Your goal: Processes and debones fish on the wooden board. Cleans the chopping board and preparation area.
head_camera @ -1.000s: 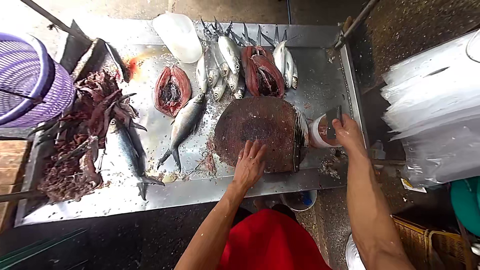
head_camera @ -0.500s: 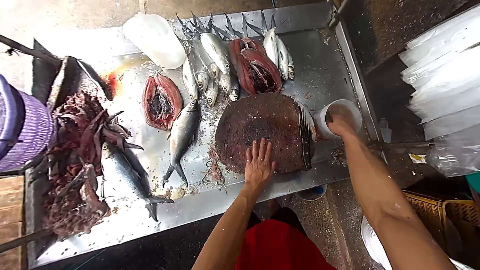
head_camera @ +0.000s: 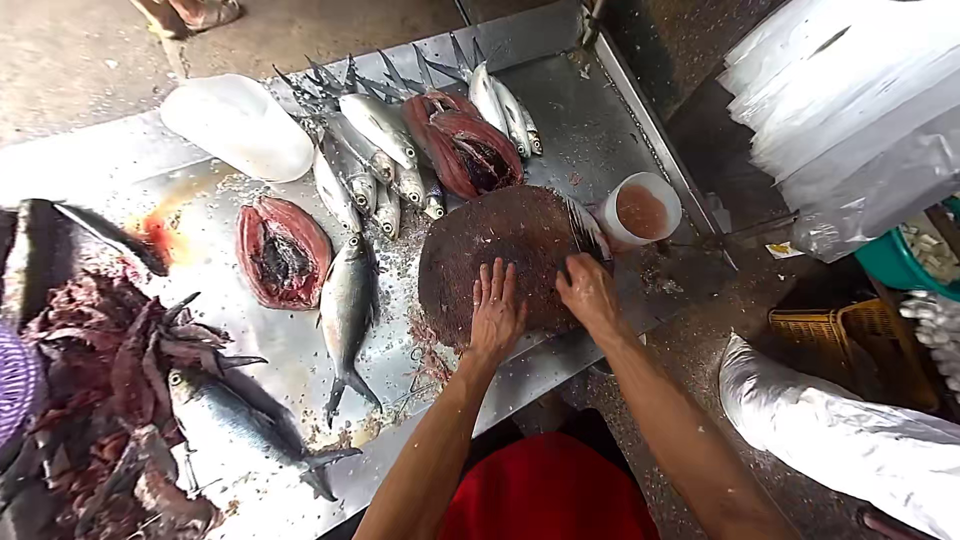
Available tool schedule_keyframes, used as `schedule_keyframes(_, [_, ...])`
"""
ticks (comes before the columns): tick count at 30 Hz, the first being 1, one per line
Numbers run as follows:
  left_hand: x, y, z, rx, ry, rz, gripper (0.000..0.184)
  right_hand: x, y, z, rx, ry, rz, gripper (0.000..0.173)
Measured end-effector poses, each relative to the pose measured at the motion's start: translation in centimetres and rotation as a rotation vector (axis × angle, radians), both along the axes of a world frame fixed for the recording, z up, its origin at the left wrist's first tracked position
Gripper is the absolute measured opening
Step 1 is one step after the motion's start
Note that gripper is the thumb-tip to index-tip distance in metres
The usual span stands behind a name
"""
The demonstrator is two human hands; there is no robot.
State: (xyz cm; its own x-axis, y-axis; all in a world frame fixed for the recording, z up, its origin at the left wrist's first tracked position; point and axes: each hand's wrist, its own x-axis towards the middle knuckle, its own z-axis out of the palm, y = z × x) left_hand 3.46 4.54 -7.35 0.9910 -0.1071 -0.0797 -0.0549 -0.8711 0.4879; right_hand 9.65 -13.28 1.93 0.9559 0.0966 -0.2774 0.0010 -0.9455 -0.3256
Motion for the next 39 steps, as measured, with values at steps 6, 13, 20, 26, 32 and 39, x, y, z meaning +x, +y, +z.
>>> schedule_keyframes(6, [-1.7, -0.4, -1.0, -0.062, -0.017, -0.044, 0.061, -3.6, 0.1, -1.1, 0.13, 0.092, 0.026, 0.041])
schedule_keyframes(13, [0.0, -7.3, 0.1, 0.064, 0.133, -0.014, 0.121, -0.9, -8.1, -1.6, 0.038, 0.111, -0.069, 0.067])
schedule_keyframes(20, [0.7, -9.3, 0.1, 0.104, 0.147, -0.056, 0.122, -1.8, -10.8, -2.6, 0.013, 0.209, -0.017, 0.058])
schedule_keyframes(26, [2.7, -9.9, 1.6, 0.152, 0.227, -0.137, 0.12, -0.3, -10.8, -3.0, 0.042, 0.227, 0.019, 0.064])
schedule_keyframes(32, [-3.1, -2.1, 3.3, 0.045, -0.124, 0.071, 0.118, -4.8, -13.9, -0.5, 0.742, 0.423, -0.222, 0.043])
schedule_keyframes(39, [-14.5, 8.0, 6.7, -0.307, -0.134, 0.672, 0.136, -11.1, -4.6, -1.0, 0.97, 0.857, -0.166, 0.041])
